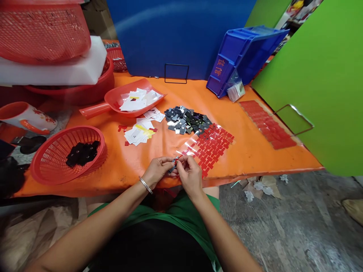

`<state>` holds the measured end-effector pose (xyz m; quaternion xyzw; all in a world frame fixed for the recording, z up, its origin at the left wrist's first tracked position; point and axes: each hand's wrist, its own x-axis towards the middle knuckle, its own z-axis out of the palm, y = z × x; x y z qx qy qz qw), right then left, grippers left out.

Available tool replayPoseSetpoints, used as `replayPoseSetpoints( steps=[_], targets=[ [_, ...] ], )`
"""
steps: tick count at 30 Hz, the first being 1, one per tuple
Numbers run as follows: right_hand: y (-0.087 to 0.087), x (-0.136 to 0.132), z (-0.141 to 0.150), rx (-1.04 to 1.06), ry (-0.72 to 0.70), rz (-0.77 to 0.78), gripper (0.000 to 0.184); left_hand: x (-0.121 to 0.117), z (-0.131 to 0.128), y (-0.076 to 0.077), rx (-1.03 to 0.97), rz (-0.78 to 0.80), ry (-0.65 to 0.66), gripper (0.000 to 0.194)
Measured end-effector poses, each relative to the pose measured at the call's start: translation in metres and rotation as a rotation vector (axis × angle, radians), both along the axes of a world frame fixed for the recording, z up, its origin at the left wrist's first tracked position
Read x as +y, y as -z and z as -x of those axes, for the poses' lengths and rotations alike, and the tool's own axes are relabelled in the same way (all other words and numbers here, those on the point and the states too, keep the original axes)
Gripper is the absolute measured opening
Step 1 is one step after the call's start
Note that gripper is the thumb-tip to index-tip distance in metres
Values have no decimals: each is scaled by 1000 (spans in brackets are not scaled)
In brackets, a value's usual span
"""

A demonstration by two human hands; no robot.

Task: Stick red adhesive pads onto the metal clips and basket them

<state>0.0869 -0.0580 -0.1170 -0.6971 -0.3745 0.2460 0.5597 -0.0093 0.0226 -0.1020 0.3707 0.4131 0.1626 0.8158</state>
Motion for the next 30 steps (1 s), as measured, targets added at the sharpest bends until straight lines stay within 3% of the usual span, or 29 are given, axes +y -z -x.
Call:
replayPoseSetpoints(
  steps=[5, 26, 28, 30],
  targets=[
    [-3, 2, -3, -251, 104, -31, 12, -1, 1, 1, -11, -7, -8, 7],
    [-3, 10, -8, -198, 72, 49, 12, -2, 3, 1, -27, -54, -9, 10],
    [-3, 10, -10, -121, 101, 45, 20, -3, 3, -1, -27, -57, -20, 11],
    [-3, 11, -12, 0, 129, 32, 40, -4, 4, -3, -27, -52, -28, 10]
  ],
)
